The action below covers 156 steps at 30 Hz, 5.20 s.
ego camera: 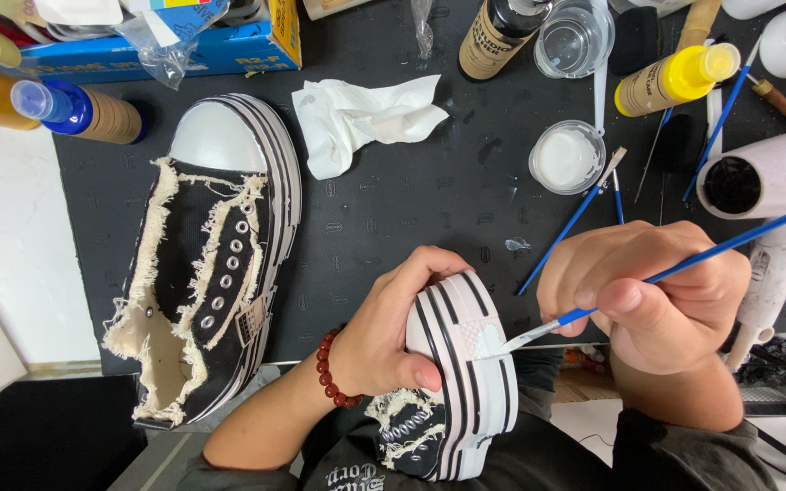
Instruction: The person paints the white rubber sole of a black high-top sneaker using a small blue paintbrush and white paint. They hold the shoe in their left hand and carefully apply the paint to the side of the sole, occasionally dipping the brush into a small container of paint on the table.
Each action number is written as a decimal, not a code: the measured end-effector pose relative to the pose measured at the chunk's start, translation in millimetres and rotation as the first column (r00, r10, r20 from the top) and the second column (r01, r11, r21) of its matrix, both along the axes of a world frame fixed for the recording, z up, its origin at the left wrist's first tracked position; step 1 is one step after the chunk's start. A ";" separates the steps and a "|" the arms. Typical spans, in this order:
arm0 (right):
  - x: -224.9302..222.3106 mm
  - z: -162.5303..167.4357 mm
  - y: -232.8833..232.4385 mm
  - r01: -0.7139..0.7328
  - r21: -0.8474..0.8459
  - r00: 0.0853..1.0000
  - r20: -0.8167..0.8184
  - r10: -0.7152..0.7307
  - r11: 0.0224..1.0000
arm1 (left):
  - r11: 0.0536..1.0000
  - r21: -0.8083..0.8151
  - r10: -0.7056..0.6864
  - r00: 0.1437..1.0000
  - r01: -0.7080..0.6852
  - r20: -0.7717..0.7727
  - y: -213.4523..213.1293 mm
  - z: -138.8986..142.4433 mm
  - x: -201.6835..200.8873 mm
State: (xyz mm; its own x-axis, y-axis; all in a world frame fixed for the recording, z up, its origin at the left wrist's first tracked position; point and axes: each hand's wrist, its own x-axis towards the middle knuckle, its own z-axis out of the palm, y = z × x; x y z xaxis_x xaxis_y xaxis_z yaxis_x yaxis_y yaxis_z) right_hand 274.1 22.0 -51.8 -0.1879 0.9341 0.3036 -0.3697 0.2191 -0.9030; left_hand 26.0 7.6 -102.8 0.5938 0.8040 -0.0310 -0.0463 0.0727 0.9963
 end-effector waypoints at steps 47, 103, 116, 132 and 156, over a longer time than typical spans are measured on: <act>8.1 1.8 -10.5 0.070 -0.031 0.997 -0.016 -0.070 0.997 | 1.000 -0.026 -0.011 1.000 0.011 0.008 -4.2 9.7 10.7; 12.1 12.1 -6.3 0.149 0.126 0.984 0.082 -0.160 0.981 | 1.000 -0.010 -0.006 0.999 0.006 0.032 0.2 15.6 18.2; 6.9 23.8 6.5 0.137 0.290 0.969 0.160 -0.189 0.947 | 1.000 -0.003 0.002 1.000 -0.002 0.030 5.4 26.3 18.4; 4.6 42.8 14.5 0.206 0.326 0.951 0.157 -0.268 0.923 | 1.000 0.004 -0.002 0.999 0.002 0.040 12.5 41.1 16.9; 17.4 73.4 20.5 -0.032 0.530 0.924 0.339 -0.177 0.847 | 1.000 -0.014 0.003 0.999 -0.003 0.038 17.7 51.5 23.7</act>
State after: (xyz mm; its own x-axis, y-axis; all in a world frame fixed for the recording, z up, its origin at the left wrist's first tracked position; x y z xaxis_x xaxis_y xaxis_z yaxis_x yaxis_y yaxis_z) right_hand 291.5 42.5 21.6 -0.3194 0.6724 0.6678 -0.0051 0.7035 -0.7107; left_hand 49.7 25.4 -51.3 0.5923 0.8055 -0.0199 -0.0845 0.0866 0.9927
